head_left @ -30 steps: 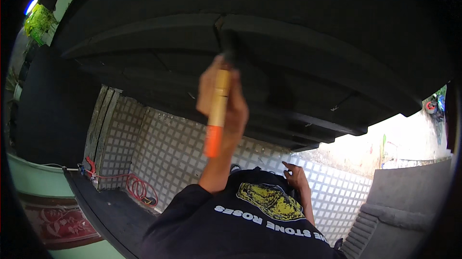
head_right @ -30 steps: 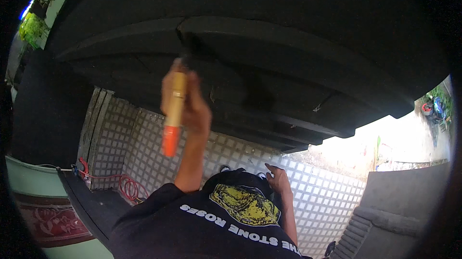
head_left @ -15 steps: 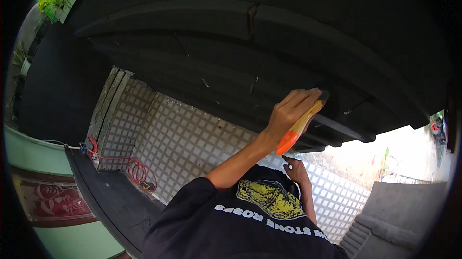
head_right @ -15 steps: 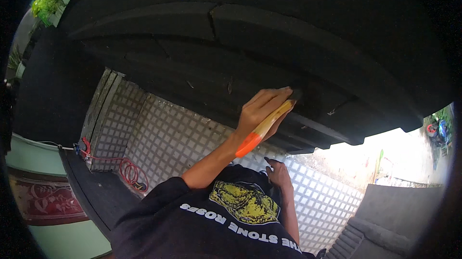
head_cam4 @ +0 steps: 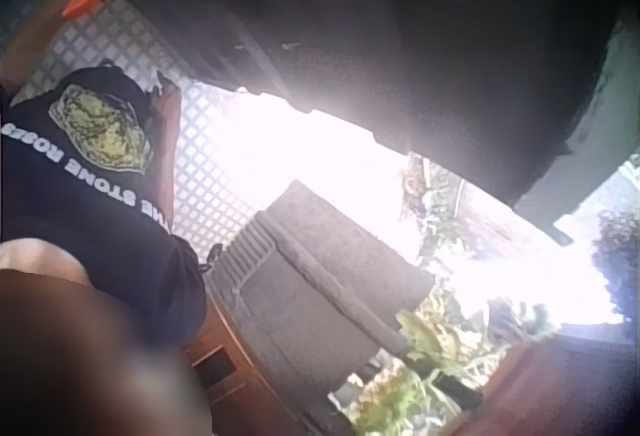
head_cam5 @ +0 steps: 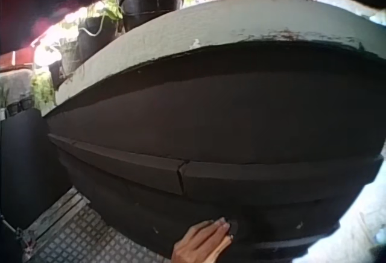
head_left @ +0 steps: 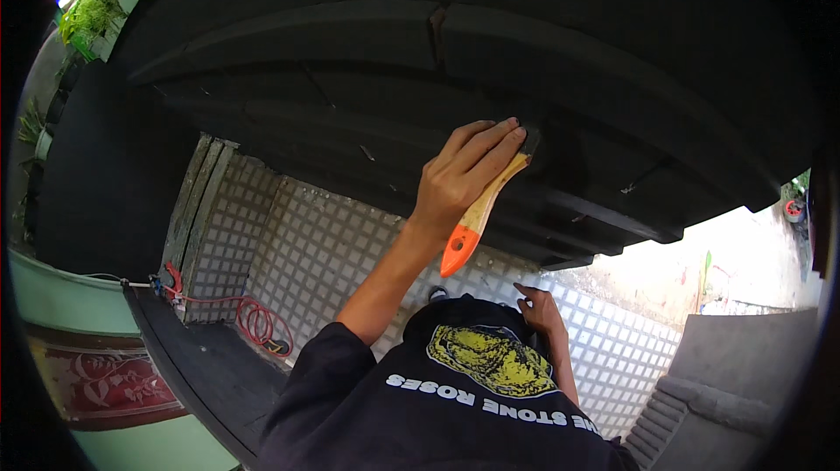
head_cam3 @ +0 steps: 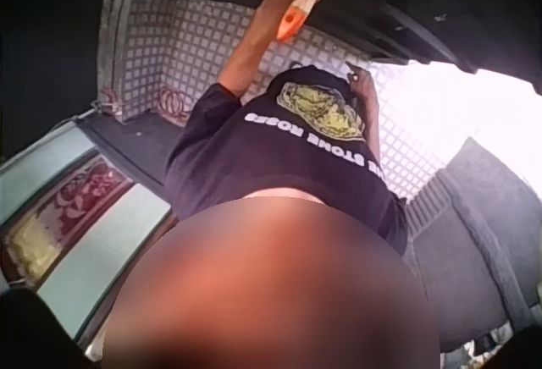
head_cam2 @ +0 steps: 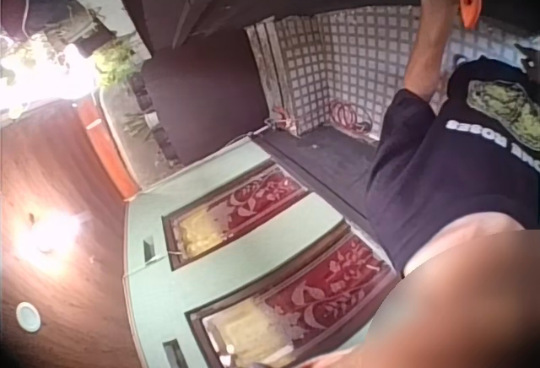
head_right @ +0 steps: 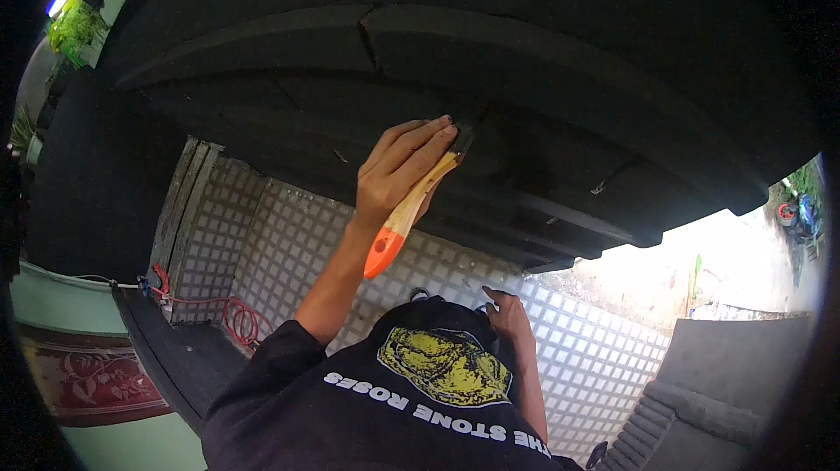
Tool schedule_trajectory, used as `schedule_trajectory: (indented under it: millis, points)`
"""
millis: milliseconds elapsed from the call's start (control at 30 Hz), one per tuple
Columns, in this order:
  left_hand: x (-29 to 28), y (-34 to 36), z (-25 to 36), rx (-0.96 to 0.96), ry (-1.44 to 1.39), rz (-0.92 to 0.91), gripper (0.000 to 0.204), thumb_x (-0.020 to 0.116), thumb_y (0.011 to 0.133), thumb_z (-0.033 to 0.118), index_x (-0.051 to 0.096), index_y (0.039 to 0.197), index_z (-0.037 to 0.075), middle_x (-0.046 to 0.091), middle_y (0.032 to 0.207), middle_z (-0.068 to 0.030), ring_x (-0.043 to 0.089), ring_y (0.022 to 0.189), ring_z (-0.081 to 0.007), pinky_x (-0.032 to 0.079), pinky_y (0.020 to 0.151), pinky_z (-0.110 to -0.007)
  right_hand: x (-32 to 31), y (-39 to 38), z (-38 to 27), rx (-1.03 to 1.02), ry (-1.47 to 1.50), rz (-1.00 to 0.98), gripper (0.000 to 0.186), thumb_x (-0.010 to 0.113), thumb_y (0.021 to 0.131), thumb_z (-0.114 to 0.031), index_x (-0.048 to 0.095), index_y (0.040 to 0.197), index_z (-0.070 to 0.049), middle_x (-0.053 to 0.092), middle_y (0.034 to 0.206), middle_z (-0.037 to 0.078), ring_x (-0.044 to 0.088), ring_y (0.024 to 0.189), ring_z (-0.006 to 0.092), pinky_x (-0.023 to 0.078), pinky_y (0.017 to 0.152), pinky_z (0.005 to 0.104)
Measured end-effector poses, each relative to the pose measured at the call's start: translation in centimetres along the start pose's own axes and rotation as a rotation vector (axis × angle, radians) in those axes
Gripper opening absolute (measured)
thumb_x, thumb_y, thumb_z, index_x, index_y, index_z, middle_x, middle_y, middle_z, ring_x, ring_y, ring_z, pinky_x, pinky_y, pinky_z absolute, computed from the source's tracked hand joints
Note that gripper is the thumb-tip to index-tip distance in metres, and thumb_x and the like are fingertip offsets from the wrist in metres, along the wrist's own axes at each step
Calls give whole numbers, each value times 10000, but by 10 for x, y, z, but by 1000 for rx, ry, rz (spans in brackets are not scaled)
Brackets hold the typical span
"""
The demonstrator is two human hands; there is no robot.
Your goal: Painting the underside of a roof or ceiling structure with black paint using a brush.
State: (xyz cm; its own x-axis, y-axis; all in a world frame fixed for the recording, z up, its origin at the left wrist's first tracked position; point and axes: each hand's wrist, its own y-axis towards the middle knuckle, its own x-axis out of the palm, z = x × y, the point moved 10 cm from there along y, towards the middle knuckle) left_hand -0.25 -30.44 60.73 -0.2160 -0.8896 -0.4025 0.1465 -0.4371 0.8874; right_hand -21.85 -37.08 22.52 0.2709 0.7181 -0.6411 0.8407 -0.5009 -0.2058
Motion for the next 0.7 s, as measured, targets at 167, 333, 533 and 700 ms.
schedule_trajectory:
  millis: [167, 333, 533, 700]
  points:
    - [-37, 29, 0, 61, 53, 167, 290, 793, 795, 43, 735, 1073, -17, 721, 1098, -173, 701, 979, -301, 572, 851, -368, -12, 3, -9, 14, 16, 34, 433, 633, 841, -90, 667, 1271, -48, 688, 1099, 279, 700, 955, 404, 549, 864, 427]
    - [1, 1, 0, -14, -21, -53, 366, 833, 731, 105, 730, 1075, 36, 709, 1151, -86, 672, 997, -294, 579, 844, -348, -40, 10, -39, -56, 70, 151, 428, 641, 830, -24, 670, 1258, -37, 681, 1132, 277, 703, 959, 391, 542, 874, 422]
    - [-4, 12, -2, -97, 6, -147, 241, 831, 754, 124, 784, 981, 58, 525, 1456, -194, 465, 1351, -432, 428, 1080, -480, -40, 13, -35, -64, 3, 123, 425, 633, 839, -38, 666, 1263, -39, 679, 1137, 280, 698, 969, 399, 533, 890, 434]
    - [10, 1, -24, -207, 115, -214, 171, 818, 763, 142, 806, 920, 73, 308, 1620, -206, 229, 1499, -483, 232, 1192, -570, -33, 10, -35, -55, -1, 81, 422, 618, 852, -65, 666, 1271, -53, 684, 1126, 274, 688, 961, 416, 535, 876, 435]
